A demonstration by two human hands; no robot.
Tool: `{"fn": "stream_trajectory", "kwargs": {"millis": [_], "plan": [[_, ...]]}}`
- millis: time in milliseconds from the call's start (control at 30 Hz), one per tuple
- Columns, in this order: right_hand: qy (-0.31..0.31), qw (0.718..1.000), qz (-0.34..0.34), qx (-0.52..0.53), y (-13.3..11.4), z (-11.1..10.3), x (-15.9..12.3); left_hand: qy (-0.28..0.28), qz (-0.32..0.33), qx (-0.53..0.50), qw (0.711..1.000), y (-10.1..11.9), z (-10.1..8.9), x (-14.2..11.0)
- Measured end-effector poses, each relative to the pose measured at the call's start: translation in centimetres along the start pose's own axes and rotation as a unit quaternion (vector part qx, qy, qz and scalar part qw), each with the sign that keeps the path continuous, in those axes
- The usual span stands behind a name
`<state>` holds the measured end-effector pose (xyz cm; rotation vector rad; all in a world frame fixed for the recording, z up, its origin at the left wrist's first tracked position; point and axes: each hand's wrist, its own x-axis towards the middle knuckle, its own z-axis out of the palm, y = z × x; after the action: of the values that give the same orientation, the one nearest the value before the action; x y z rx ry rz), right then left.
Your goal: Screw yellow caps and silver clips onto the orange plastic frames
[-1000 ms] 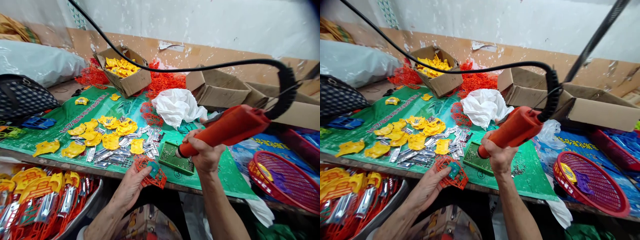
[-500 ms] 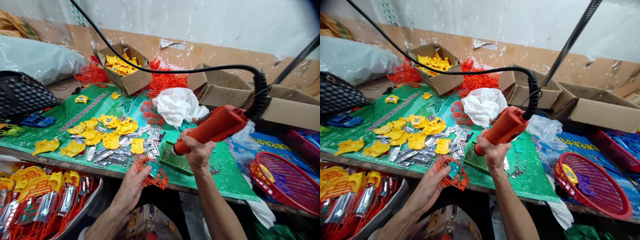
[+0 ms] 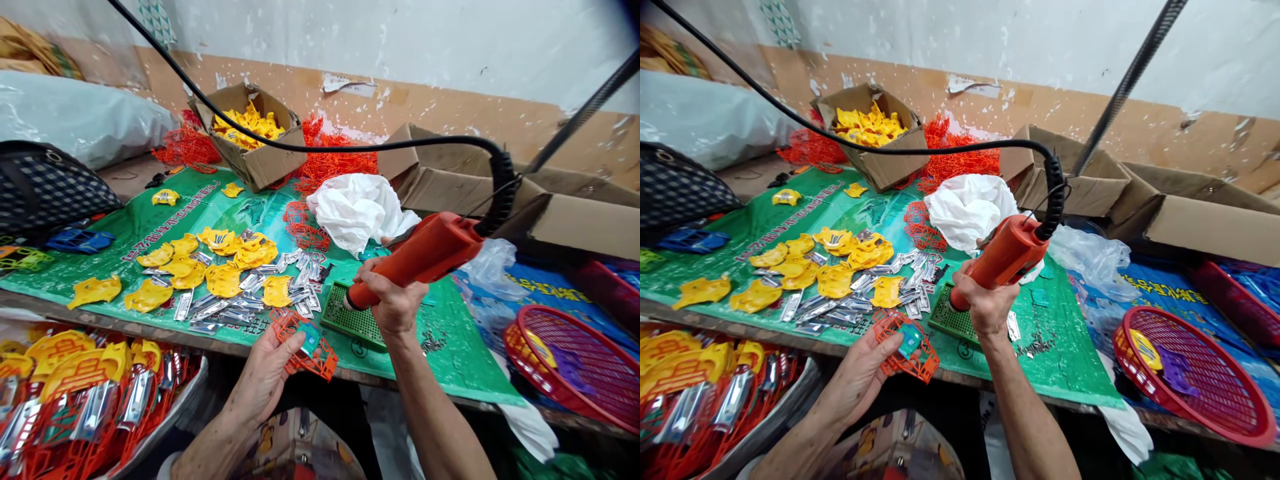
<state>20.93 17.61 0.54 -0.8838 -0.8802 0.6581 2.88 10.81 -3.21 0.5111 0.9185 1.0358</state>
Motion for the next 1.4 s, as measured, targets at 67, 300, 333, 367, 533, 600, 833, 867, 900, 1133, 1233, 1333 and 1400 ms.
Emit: {"fn": "stream_trajectory", "kwargs": {"millis": [67, 300, 333, 367, 533, 600, 833, 867, 900, 1133, 1233, 1333, 1400], "plan": [[-0.005, 1.000, -0.004, -0.011, 0.0, 0.0, 0.0, -0.002, 0.001, -0.002, 1.000, 0.0, 0.0, -0.1], [-0.034, 0.998, -0.001, -0.054, 0.0, 0.1, -0.1, -0.026, -0.006, 0.011, 1.000, 0.1, 0.0, -0.1], [-0.035, 0.998, 0.000, -0.060, 0.1, 0.1, -0.1, -0.026, -0.006, 0.013, 1.000, 0.1, 0.0, -0.1], [-0.036, 0.997, 0.001, -0.065, 0.1, 0.1, -0.1, -0.025, -0.006, 0.015, 1.000, 0.1, 0.0, 0.0], [-0.012, 0.998, 0.008, -0.055, 0.0, 0.1, 0.3, -0.019, -0.019, 0.035, 0.999, 0.1, -0.2, 0.2], [-0.008, 0.999, 0.006, -0.041, -0.6, 0.2, 0.6, -0.015, -0.019, 0.033, 0.999, 0.1, -0.2, 0.2], [-0.070, 0.993, 0.031, 0.090, -5.1, 0.5, -0.9, -0.013, -0.004, 0.005, 1.000, -0.1, 0.0, 0.0], [-0.088, 0.989, 0.041, 0.108, -5.6, 0.5, -1.5, -0.014, 0.000, 0.001, 1.000, -0.2, 0.0, 0.0], [-0.103, 0.985, 0.050, 0.125, -6.1, 0.5, -2.1, -0.016, 0.004, -0.001, 1.000, -0.2, 0.0, 0.1], [-0.139, 0.973, 0.079, 0.166, -6.7, 1.2, -4.8, -0.043, 0.015, -0.007, 0.999, -0.4, -0.2, 0.2], [-0.141, 0.972, 0.082, 0.169, -6.5, 1.4, -5.2, -0.041, 0.008, -0.006, 0.999, -0.4, -0.3, 0.3], [-0.140, 0.972, 0.086, 0.167, -6.3, 1.5, -5.3, -0.031, 0.003, -0.002, 1.000, -0.4, -0.3, 0.3], [-0.140, 0.972, 0.089, 0.167, -6.2, 1.5, -5.4, -0.031, 0.006, -0.002, 1.000, -0.4, -0.3, 0.3]]}}
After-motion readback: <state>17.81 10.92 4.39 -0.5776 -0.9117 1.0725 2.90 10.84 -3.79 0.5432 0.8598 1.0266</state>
